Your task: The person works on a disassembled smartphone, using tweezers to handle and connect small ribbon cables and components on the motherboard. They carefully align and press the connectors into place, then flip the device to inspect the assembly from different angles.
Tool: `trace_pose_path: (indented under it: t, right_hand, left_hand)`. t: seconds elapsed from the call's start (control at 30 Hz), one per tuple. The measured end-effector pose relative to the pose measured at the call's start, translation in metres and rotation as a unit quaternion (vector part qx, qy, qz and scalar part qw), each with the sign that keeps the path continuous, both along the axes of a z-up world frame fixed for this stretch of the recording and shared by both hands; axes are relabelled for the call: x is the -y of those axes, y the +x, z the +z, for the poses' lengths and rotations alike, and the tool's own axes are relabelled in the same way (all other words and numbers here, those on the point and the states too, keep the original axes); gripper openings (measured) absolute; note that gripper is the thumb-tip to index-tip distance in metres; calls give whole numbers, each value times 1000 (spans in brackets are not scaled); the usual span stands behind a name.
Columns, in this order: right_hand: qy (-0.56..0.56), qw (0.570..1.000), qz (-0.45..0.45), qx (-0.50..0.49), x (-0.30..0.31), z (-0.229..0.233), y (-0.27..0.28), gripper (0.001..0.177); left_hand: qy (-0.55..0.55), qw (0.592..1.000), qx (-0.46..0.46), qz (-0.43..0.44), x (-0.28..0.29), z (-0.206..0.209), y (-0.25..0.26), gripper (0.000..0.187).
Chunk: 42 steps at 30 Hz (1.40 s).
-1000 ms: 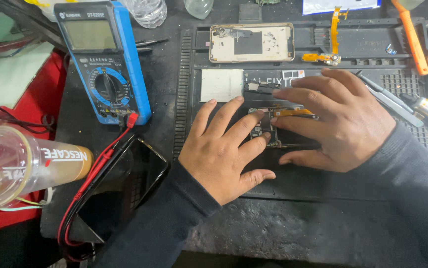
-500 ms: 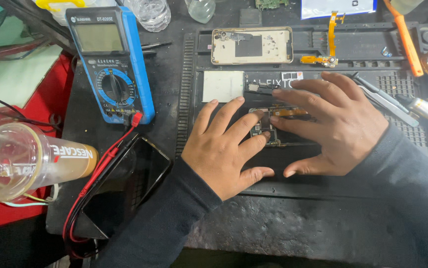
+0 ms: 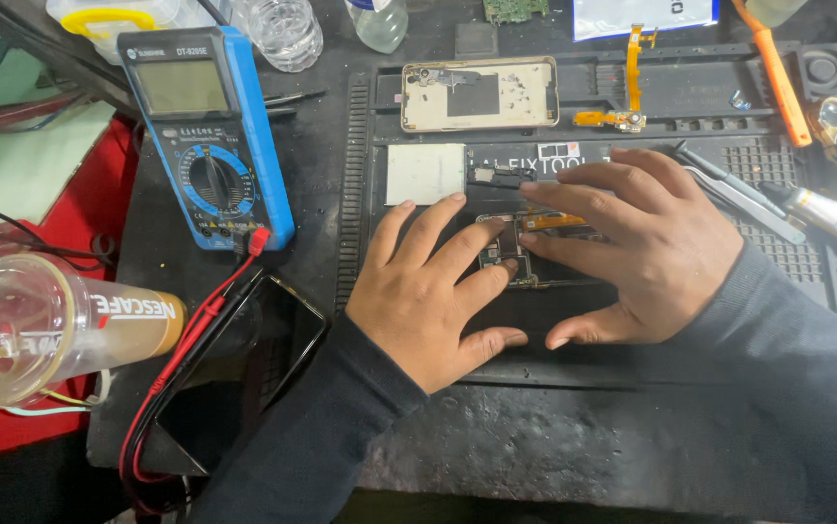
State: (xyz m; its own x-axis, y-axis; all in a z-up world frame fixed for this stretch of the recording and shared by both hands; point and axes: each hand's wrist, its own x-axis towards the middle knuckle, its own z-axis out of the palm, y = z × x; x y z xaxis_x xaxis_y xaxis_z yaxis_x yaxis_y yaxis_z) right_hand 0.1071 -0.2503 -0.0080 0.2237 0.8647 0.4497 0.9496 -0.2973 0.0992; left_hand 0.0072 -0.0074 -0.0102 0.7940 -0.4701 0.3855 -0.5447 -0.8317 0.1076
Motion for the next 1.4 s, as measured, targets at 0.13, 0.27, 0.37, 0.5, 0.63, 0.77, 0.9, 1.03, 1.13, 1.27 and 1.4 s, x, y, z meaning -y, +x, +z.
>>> trace_pose_path:
  t: [0.13, 0.27, 0.37, 0.5, 0.63, 0.77, 0.9, 1.03, 1.13, 1.27, 1.4]
  right_hand:
    - [-12, 1000, -28, 4, -1, 2, -3, 80]
    - [-11, 999, -35, -2, 0, 1, -3, 77]
    - [11, 999, -25, -31, 3, 4, -3, 85]
    - [6, 996, -86, -24, 27, 18, 7, 114]
    - [-3, 996, -78, 49, 48, 26, 20, 107]
    - [-50, 991, -117, 27, 49, 25, 15, 98]
    - [-25, 996, -87, -26, 47, 13, 15, 89]
    - [-46, 986, -117, -109, 48, 2, 12, 88]
    - [-66, 979, -126, -148, 46, 2, 11, 86]
    - [-64, 977, -119, -166, 43, 1, 10, 87]
    - [-34, 980, -111, -161, 38, -2, 10, 89]
  left_hand:
    - [-2, 1000, 3, -5, 0, -1, 1, 52]
    - [-6, 1000, 2, -8, 0, 1, 1, 50]
    - [-5, 1000, 5, -8, 1, 4, 3, 56]
    - [-3, 1000, 5, 4, 3, -2, 6, 71]
    - [25, 1000, 15, 3, 5, -4, 8, 75]
    - [19, 1000, 10, 14, 9, 3, 8, 74]
    - [5, 1000, 5, 9, 10, 3, 8, 74]
    - [8, 1000, 10, 17, 9, 1, 8, 68]
    - [3, 1000, -6, 15, 8, -1, 9, 64]
    - [-14, 1000, -19, 7, 5, -6, 10, 54]
    - [-17, 1000, -9, 3, 4, -7, 11, 51]
